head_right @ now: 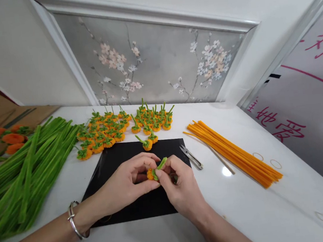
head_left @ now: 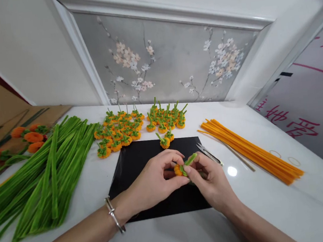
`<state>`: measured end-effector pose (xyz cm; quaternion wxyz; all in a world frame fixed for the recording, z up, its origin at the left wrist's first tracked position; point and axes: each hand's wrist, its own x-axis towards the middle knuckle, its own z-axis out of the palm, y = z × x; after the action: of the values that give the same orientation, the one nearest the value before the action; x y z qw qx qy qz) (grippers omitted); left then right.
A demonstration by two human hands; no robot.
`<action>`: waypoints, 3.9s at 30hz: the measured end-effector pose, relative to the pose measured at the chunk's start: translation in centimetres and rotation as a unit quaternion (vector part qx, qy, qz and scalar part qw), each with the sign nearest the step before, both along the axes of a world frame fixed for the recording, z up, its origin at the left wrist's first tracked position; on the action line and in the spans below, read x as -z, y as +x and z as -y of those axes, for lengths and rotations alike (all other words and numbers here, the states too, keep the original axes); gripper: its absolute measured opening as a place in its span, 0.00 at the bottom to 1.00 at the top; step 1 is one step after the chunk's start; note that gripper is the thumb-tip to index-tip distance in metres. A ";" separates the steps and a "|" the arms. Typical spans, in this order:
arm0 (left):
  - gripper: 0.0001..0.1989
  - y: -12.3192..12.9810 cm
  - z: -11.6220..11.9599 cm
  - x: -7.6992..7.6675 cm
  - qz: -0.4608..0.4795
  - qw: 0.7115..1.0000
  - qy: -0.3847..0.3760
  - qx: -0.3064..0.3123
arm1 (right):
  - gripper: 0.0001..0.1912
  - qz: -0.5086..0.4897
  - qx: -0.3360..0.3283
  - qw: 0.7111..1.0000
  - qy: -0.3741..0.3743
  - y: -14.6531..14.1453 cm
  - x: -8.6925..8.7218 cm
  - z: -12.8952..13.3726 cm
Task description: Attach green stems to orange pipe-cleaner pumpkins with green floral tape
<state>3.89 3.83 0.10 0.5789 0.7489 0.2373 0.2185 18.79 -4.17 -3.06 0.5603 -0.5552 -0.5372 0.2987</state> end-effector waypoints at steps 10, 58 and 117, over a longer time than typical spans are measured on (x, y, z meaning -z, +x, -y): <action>0.03 -0.4 -0.4 -0.9 -0.016 0.998 0.047 0.037 | 0.08 0.079 0.032 0.996 0.019 -0.5 -0.2 0.1; 0.07 -0.8 -2.8 -1.2 -0.095 0.990 0.071 0.072 | 0.09 0.395 -0.085 0.906 0.123 0.8 -1.5 0.5; 0.16 -1.1 -1.4 -2.3 -0.067 0.992 0.039 0.098 | 0.09 0.037 -0.038 0.997 -0.049 0.1 -1.6 0.7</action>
<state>2.82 5.20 2.40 0.5505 0.8037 0.1919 0.1194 18.88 -4.88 -1.44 0.5004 -0.5716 -0.5634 0.3247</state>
